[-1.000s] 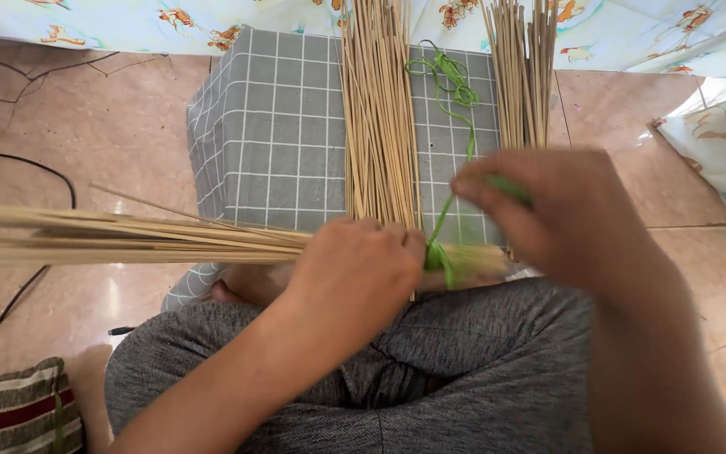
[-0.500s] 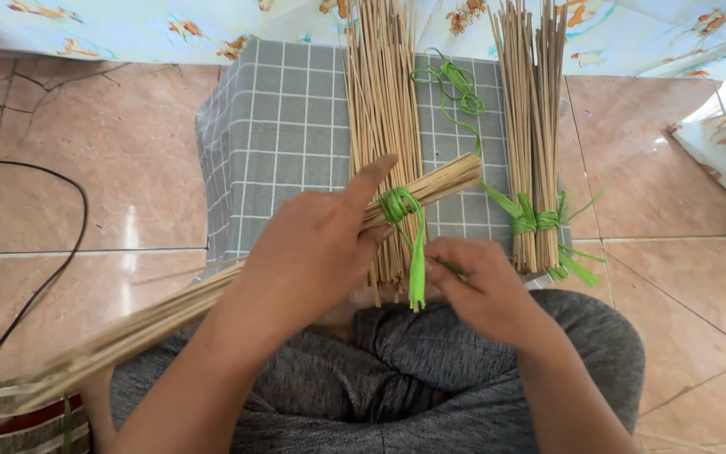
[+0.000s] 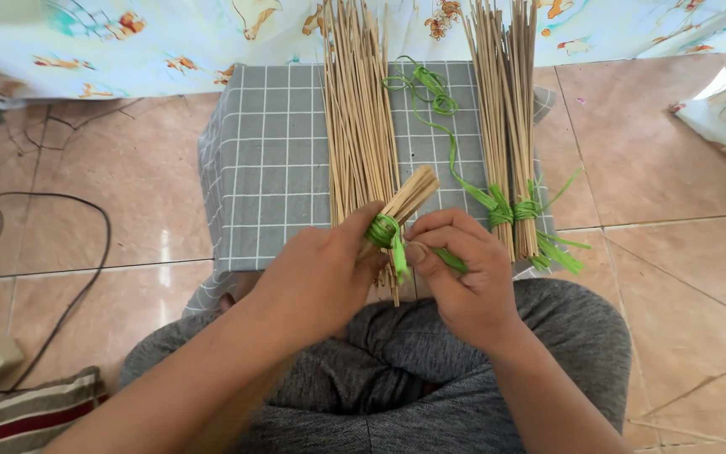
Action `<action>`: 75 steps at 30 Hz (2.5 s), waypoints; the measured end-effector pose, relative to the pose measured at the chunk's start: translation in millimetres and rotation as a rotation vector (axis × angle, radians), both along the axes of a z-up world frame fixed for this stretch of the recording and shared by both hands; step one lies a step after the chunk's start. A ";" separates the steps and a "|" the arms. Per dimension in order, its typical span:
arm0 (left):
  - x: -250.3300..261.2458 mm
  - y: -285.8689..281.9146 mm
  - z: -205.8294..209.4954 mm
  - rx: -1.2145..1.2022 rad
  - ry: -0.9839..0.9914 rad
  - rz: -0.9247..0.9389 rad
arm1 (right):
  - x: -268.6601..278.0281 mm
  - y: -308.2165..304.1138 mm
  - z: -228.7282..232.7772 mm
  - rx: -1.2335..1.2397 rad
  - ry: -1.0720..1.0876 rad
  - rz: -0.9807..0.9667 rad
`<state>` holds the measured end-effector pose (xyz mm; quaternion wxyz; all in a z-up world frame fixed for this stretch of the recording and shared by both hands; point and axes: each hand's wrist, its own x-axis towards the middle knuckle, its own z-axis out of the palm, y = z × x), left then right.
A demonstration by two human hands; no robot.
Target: Organizing and tying bamboo sticks into bundles using plastic strips.
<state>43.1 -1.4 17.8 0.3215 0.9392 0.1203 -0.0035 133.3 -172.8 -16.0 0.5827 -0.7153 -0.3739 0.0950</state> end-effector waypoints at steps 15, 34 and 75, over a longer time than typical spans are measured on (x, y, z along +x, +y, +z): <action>14.6 -41.2 -25.7 -0.712 -0.341 0.117 | 20.8 9.6 -39.7 0.428 0.566 -0.130; 31.6 -23.1 -70.8 -0.679 -0.778 0.385 | 23.1 39.3 -39.3 0.401 0.466 -0.161; 18.3 5.2 -35.9 0.211 -0.765 -0.022 | 38.6 39.9 -50.8 0.223 0.353 -0.034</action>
